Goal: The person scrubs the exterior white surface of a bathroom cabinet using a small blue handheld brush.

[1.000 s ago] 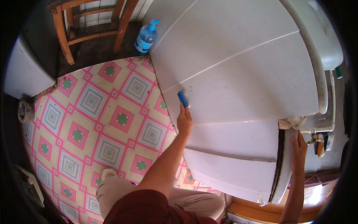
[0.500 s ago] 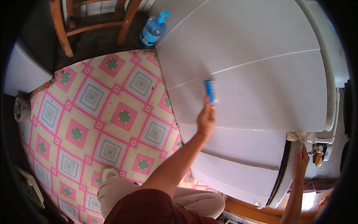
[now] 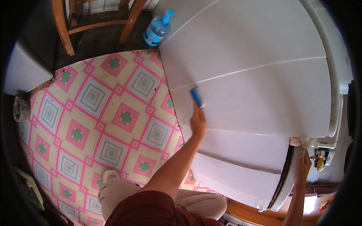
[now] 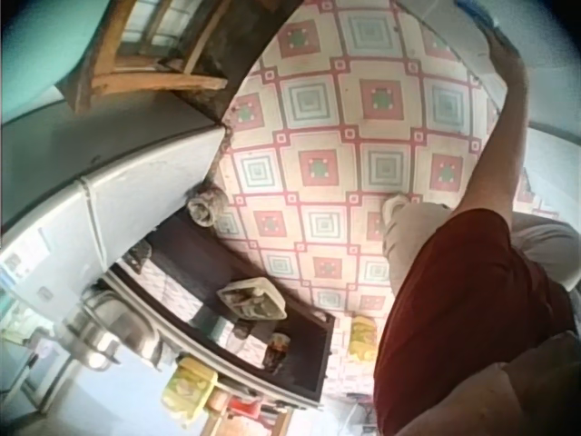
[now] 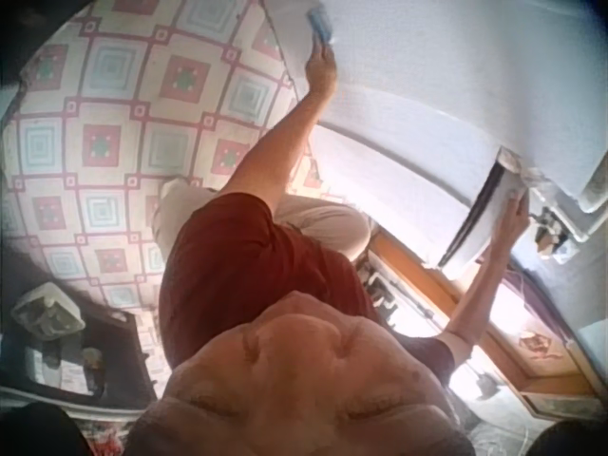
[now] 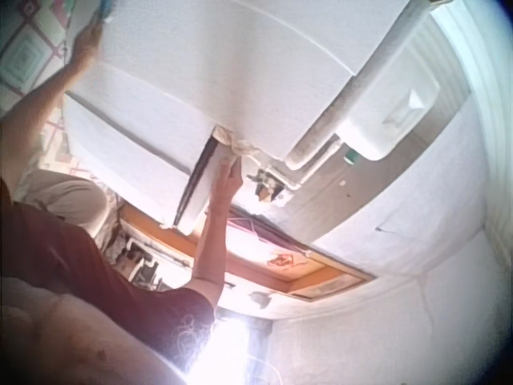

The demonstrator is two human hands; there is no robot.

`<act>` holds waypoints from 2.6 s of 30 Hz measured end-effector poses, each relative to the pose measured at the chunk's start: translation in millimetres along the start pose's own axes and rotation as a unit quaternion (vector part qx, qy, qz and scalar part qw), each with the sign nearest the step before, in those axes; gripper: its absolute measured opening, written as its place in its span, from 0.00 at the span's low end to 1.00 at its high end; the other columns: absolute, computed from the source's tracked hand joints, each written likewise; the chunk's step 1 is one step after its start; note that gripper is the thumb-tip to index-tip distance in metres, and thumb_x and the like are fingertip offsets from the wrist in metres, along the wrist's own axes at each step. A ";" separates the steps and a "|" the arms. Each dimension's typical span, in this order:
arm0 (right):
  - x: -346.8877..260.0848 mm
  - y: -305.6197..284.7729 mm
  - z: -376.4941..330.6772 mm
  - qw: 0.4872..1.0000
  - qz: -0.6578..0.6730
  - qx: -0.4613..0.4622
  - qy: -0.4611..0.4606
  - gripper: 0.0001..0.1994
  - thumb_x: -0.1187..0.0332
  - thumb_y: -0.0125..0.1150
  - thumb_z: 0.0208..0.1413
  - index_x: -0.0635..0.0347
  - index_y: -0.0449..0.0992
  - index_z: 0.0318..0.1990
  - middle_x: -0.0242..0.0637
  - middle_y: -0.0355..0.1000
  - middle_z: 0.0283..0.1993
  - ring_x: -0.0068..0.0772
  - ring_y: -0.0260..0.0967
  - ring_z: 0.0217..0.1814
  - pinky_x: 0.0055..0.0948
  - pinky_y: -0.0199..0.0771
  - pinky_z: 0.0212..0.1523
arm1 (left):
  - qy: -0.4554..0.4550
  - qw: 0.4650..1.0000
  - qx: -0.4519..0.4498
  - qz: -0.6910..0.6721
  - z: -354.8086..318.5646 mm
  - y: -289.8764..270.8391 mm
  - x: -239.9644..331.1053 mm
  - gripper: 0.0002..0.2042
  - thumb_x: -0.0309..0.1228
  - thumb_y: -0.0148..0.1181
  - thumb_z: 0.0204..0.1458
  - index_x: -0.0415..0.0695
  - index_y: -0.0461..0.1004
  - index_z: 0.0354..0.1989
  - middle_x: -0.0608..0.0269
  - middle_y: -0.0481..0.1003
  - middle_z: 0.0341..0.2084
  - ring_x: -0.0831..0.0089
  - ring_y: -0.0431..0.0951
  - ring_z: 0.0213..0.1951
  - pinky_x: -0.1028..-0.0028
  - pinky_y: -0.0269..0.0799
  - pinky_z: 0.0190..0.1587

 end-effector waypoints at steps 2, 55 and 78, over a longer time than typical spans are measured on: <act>-14.1 -4.3 6.9 0.999 -0.037 -0.003 -0.017 0.27 0.56 0.48 0.59 0.70 0.62 0.58 0.35 0.70 0.43 0.22 0.61 0.41 0.21 0.61 0.44 | 0.107 0.984 0.116 -0.085 30.0 -10.6 -50.2 0.22 0.33 0.46 0.59 0.39 0.56 0.61 0.57 0.72 0.19 0.71 0.71 0.20 0.73 0.67 0.26; 14.9 -12.1 5.8 0.994 -0.108 0.026 0.023 0.31 0.52 0.48 0.58 0.72 0.60 0.59 0.32 0.66 0.35 0.20 0.54 0.31 0.21 0.59 0.34 | 0.369 0.913 -0.102 -0.137 -80.2 41.1 84.9 0.29 0.27 0.51 0.56 0.51 0.50 0.66 0.52 0.74 0.34 0.60 0.77 0.34 0.70 0.73 0.38; 21.7 5.9 13.0 0.967 -0.128 0.175 -0.131 0.23 0.56 0.49 0.60 0.59 0.66 0.58 0.47 0.72 0.47 0.36 0.69 0.50 0.29 0.65 0.51 | 0.003 0.964 -0.220 -0.151 -135.5 -59.6 83.5 0.22 0.40 0.48 0.56 0.48 0.60 0.59 0.71 0.63 0.18 0.84 0.57 0.14 0.82 0.54 0.14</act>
Point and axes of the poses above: each hand's wrist, its own z-axis towards the middle knuckle, its own y-axis out of the palm, x = y × z, the point moved 1 cm from there along z, towards the middle knuckle
